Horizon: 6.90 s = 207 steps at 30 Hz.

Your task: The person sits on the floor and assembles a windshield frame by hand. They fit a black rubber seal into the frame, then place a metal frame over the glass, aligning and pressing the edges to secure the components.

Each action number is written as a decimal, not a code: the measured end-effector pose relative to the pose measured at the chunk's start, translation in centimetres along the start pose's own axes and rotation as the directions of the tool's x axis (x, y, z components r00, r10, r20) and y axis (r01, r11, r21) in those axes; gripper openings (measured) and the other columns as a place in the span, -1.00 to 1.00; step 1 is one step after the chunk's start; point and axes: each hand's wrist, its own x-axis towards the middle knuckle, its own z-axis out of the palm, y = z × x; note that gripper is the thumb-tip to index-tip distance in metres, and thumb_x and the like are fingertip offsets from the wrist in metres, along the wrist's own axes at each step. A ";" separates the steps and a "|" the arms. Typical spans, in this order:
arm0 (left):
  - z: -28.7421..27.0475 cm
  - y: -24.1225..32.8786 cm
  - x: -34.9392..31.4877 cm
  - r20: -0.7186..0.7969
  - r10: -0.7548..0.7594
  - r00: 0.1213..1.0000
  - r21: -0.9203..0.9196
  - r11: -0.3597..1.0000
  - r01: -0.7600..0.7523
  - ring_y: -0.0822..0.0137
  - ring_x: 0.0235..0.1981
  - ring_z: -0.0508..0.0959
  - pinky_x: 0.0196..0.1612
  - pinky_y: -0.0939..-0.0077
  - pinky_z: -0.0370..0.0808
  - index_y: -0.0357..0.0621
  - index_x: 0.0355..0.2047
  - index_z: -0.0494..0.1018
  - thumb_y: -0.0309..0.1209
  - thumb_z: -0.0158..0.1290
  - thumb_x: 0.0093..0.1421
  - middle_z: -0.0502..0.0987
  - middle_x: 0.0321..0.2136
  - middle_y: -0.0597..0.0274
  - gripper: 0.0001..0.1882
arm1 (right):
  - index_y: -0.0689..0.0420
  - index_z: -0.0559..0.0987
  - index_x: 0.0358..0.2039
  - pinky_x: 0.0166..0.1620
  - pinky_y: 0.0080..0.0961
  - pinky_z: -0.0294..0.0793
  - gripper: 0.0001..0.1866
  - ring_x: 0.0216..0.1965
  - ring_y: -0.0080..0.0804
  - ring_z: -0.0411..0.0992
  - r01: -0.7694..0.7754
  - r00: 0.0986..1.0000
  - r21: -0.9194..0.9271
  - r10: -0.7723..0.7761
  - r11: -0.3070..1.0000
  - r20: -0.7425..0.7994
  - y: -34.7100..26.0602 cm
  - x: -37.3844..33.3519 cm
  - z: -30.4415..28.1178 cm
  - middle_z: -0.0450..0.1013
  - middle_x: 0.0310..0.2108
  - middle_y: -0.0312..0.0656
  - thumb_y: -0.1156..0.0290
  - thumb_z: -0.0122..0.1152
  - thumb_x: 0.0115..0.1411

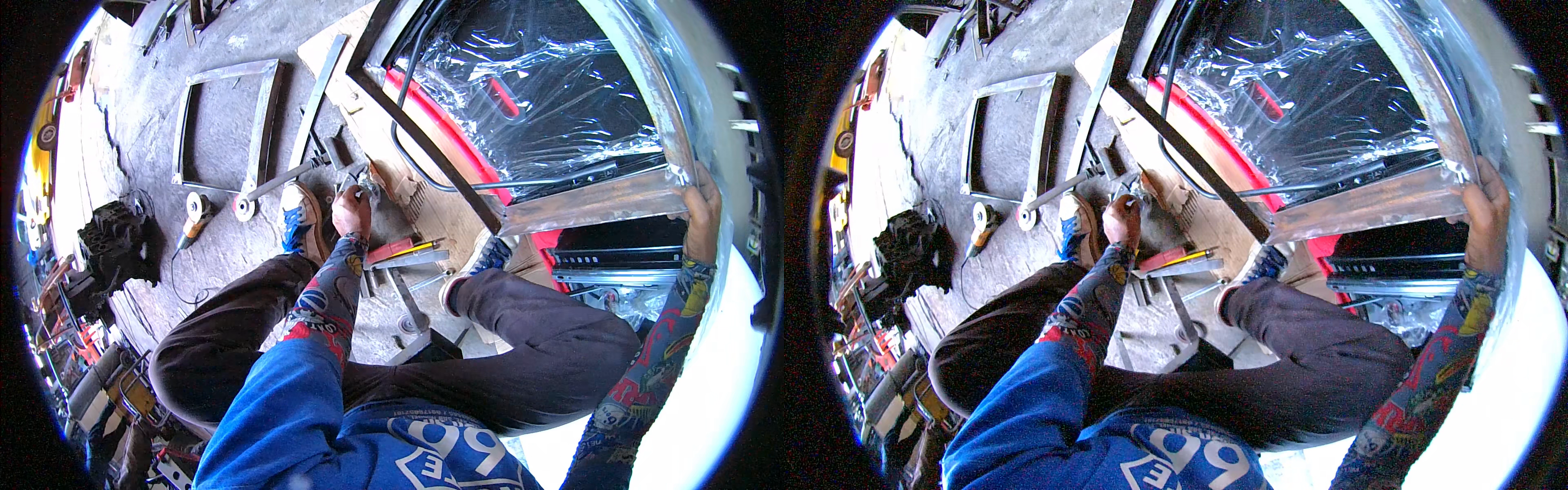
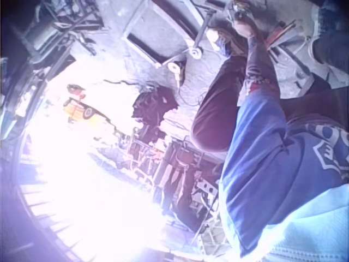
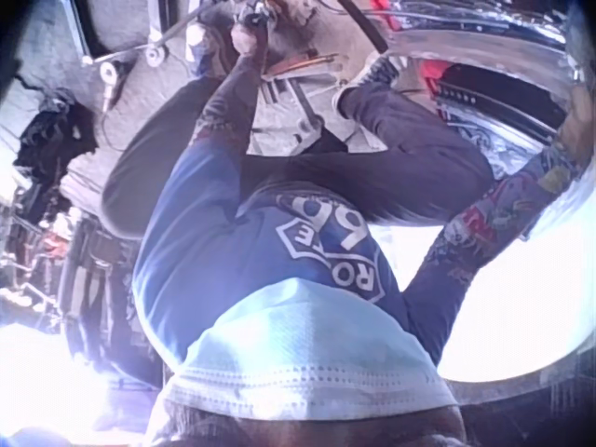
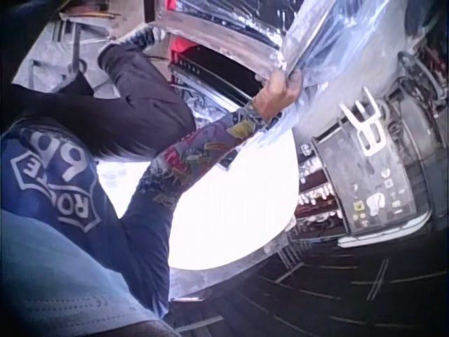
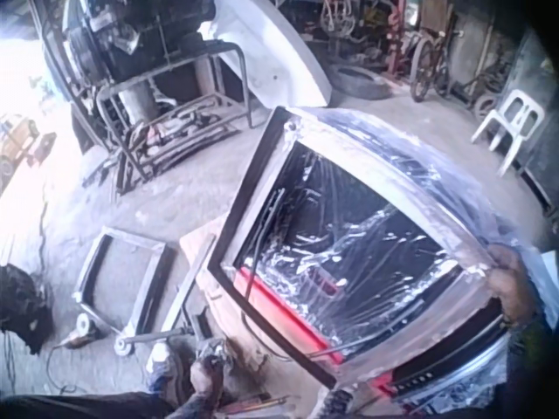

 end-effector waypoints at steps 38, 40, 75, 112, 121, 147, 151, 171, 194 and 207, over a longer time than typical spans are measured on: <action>-7.5 45.3 -9.8 0.183 0.714 0.676 -0.971 0.237 0.012 0.53 -0.29 0.51 -0.16 0.62 0.47 -0.34 -0.22 0.50 -0.61 0.08 0.24 0.58 -0.34 0.27 -0.89 | 0.28 0.52 -0.02 -0.34 -0.44 0.45 -0.37 -0.47 -0.35 0.46 -0.034 0.989 0.126 0.016 0.991 0.144 -1.1 -0.5 -1.5 0.49 -0.43 -0.12 0.06 0.26 0.00; -7.4 45.4 -9.9 0.211 0.688 0.694 -0.955 0.296 -0.004 0.55 -0.28 0.51 -0.17 0.62 0.46 -0.32 -0.19 0.51 -0.57 0.09 0.26 0.58 -0.31 0.32 -0.87 | 0.26 0.52 -0.05 -0.40 -0.44 0.42 -0.39 -0.50 -0.41 0.43 -0.147 0.976 0.231 0.104 0.962 0.192 -1.4 -1.1 -2.1 0.46 -0.49 -0.14 0.01 0.24 0.05; -7.6 46.0 -10.8 -0.281 0.812 0.512 -0.553 0.299 -0.778 0.07 -0.40 0.59 -0.32 0.33 0.51 -0.24 -0.30 0.54 -0.53 0.19 0.09 0.55 -0.36 0.01 -0.85 | 0.13 0.53 -0.15 -0.43 -0.48 0.48 -0.66 -0.51 -0.46 0.47 -0.140 0.970 0.547 0.004 0.825 0.241 0.8 -0.6 -2.1 0.47 -0.45 -0.27 0.19 0.12 0.15; -7.6 43.8 -8.8 -0.217 0.755 0.619 -0.756 0.271 -0.595 -0.28 -0.21 0.51 -0.18 0.05 0.49 -0.32 -0.14 0.37 -0.58 0.11 0.04 0.49 -0.27 -0.26 -0.66 | 0.20 0.33 0.20 0.01 -0.24 0.51 -0.37 -0.05 -0.30 0.45 -0.238 0.944 0.603 0.035 0.762 0.329 2.7 0.0 -1.8 0.44 -0.04 -0.16 0.23 0.15 0.13; -8.3 45.1 -8.7 -0.194 0.797 0.572 -0.617 0.354 -0.703 -0.13 -0.29 0.58 -0.23 0.13 0.51 -0.23 -0.22 0.44 -0.41 0.20 0.07 0.55 -0.33 -0.11 -0.72 | 0.13 0.45 0.03 -0.18 -0.52 0.48 -0.23 -0.28 -0.51 0.47 -0.330 0.929 0.537 0.165 0.776 0.333 1.1 0.7 -1.5 0.50 -0.23 -0.26 -0.36 -0.21 0.25; -9.6 46.0 -6.2 0.299 0.704 0.644 -0.787 0.564 -0.250 0.21 -0.40 0.61 -0.24 0.37 0.51 -0.40 -0.27 0.56 -0.46 -0.04 0.16 0.60 -0.44 -0.10 -0.74 | 0.16 0.58 -0.19 -0.66 -0.64 0.36 -0.23 -0.72 -0.56 0.35 -0.241 0.967 0.446 0.174 0.862 0.186 -0.7 1.0 -1.1 0.45 -0.59 -0.35 -0.35 -0.27 0.29; -10.0 46.7 -6.3 0.604 0.686 0.406 -0.654 0.717 -0.240 0.44 -0.48 0.49 -0.38 0.47 0.45 -0.40 -0.29 0.53 -0.45 -0.10 0.24 0.57 -0.45 0.18 -0.74 | 0.12 0.58 -0.21 -0.68 -0.63 0.31 -0.23 -0.73 -0.56 0.33 -0.240 0.970 0.437 0.192 0.867 0.151 -0.6 1.2 -0.8 0.42 -0.61 -0.38 -0.37 -0.27 0.28; -10.6 47.3 -7.7 0.480 0.624 0.617 -0.785 0.619 -0.015 0.42 -0.46 0.51 -0.37 0.51 0.44 -0.33 -0.22 0.54 -0.44 -0.12 0.21 0.58 -0.40 0.22 -0.71 | 0.26 0.56 -0.06 -0.17 -0.26 0.48 -0.17 -0.42 -0.15 0.56 -0.171 0.983 0.222 0.151 0.960 0.101 0.6 2.0 -1.2 0.57 -0.26 0.04 -0.33 -0.29 0.29; -10.7 40.9 -8.0 0.367 0.654 0.662 -0.792 0.593 -0.147 0.33 -0.50 0.56 -0.36 0.40 0.53 -0.37 -0.26 0.58 -0.53 -0.03 0.13 0.61 -0.44 0.02 -0.75 | 0.31 0.25 0.28 -0.08 -0.25 0.53 0.03 0.06 -0.18 0.41 -0.194 0.981 0.333 0.174 0.923 0.090 -0.3 1.2 -1.1 0.33 0.18 0.04 -0.44 -0.18 0.20; -40.4 11.0 -6.1 0.101 0.042 0.994 -0.618 0.786 0.030 0.48 -0.34 0.55 -0.32 0.60 0.46 -0.25 -0.07 0.53 -0.43 0.01 0.27 0.61 -0.33 0.24 -0.74 | 0.28 0.53 -0.02 -0.65 -0.45 0.26 -0.01 -0.53 -0.37 0.37 -0.330 0.942 0.159 0.335 0.931 -0.007 1.4 4.7 -1.0 0.45 -0.39 -0.14 -0.53 -0.03 0.05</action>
